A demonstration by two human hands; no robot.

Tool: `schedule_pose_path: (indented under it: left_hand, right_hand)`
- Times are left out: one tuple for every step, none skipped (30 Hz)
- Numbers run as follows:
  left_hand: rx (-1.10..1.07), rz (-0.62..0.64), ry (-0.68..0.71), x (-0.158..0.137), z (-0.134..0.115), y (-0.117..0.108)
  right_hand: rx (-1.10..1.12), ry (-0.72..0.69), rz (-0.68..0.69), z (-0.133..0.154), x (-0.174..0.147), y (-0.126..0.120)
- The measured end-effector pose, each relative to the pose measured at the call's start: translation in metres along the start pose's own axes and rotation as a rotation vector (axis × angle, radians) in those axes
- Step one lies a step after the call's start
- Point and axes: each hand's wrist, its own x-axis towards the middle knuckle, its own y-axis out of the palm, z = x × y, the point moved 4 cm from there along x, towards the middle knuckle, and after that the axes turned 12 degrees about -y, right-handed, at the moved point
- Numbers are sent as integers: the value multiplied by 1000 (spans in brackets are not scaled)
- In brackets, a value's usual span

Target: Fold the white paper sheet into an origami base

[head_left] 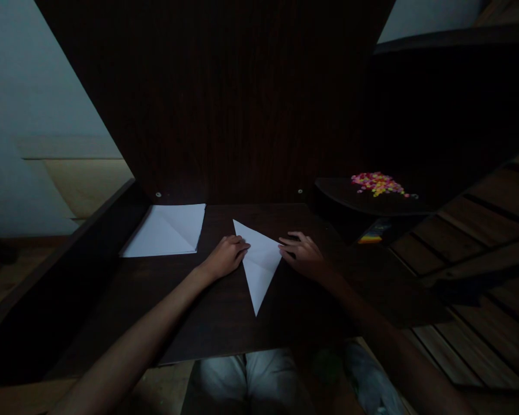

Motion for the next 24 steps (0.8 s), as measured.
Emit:
schedule_pose_path:
  left_hand:
    - [-32, -12, 11, -1, 3, 1]
    - [-54, -26, 16, -2, 6, 2]
    - [-68, -36, 20, -2, 9, 3]
    - [-73, -45, 22, -3, 11, 5]
    - [-71, -49, 23, -3, 12, 6]
    - [-64, -47, 25, -3, 13, 8]
    - [-53, -41, 26, -3, 14, 10]
    - [-39, -32, 28, -2, 15, 11]
    - [-24, -24, 28, -2, 15, 13]
    - [-10, -18, 28, -2, 16, 14]
    - [2, -11, 27, -2, 16, 14]
    - [11, -5, 26, -2, 16, 15]
    - [16, 2, 24, -2, 16, 15]
    - [19, 10, 23, -3, 16, 15]
    - [20, 15, 21, -3, 16, 15]
    - [20, 19, 20, -3, 15, 14]
    - [20, 21, 21, -4, 15, 13]
    - [22, 22, 23, -4, 15, 13]
    - [26, 24, 26, -4, 14, 12]
    - [30, 27, 27, -5, 13, 11]
    - [34, 31, 26, -5, 12, 10]
    - [38, 39, 24, -5, 12, 10]
    - [41, 47, 21, -5, 11, 9]
    - [44, 56, 16, -5, 10, 9]
  right_hand:
    - [-4, 11, -2, 1, 2, -1]
    - [-10, 18, -6, 1, 4, -2]
    - [-18, 18, -11, 2, 6, -3]
    - [-29, 11, -18, 3, 8, -2]
    - [-41, -1, -25, 4, 10, -2]
    - [-52, -17, -32, 6, 11, 0]
    - [-61, -35, -38, 9, 12, 1]
    - [-66, -50, -44, 13, 13, 3]
    - [-69, -62, -52, 17, 13, 5]
    - [-68, -72, -57, 23, 11, 8]
    - [-67, -77, -72, 30, 10, 10]
    - [-60, -89, -80, 37, 7, 12]
    - [-54, -108, -83, 44, 4, 14]
    - [-48, -130, -84, 51, 2, 16]
    - [-47, -148, -77, 57, -1, 19]
    - [-50, -150, -75, 61, -3, 20]
    - [-53, -152, -68, 63, -4, 22]
    - [-57, -147, -62, 63, -5, 23]
    - [-62, -136, -57, 62, -6, 23]
    - [-65, -122, -53, 59, -6, 24]
    - [-68, -107, -49, 56, -6, 23]
    - [-69, -94, -44, 52, -6, 23]
    - [-69, -81, -40, 49, -6, 22]
    - [-69, -72, -34, 46, -6, 22]
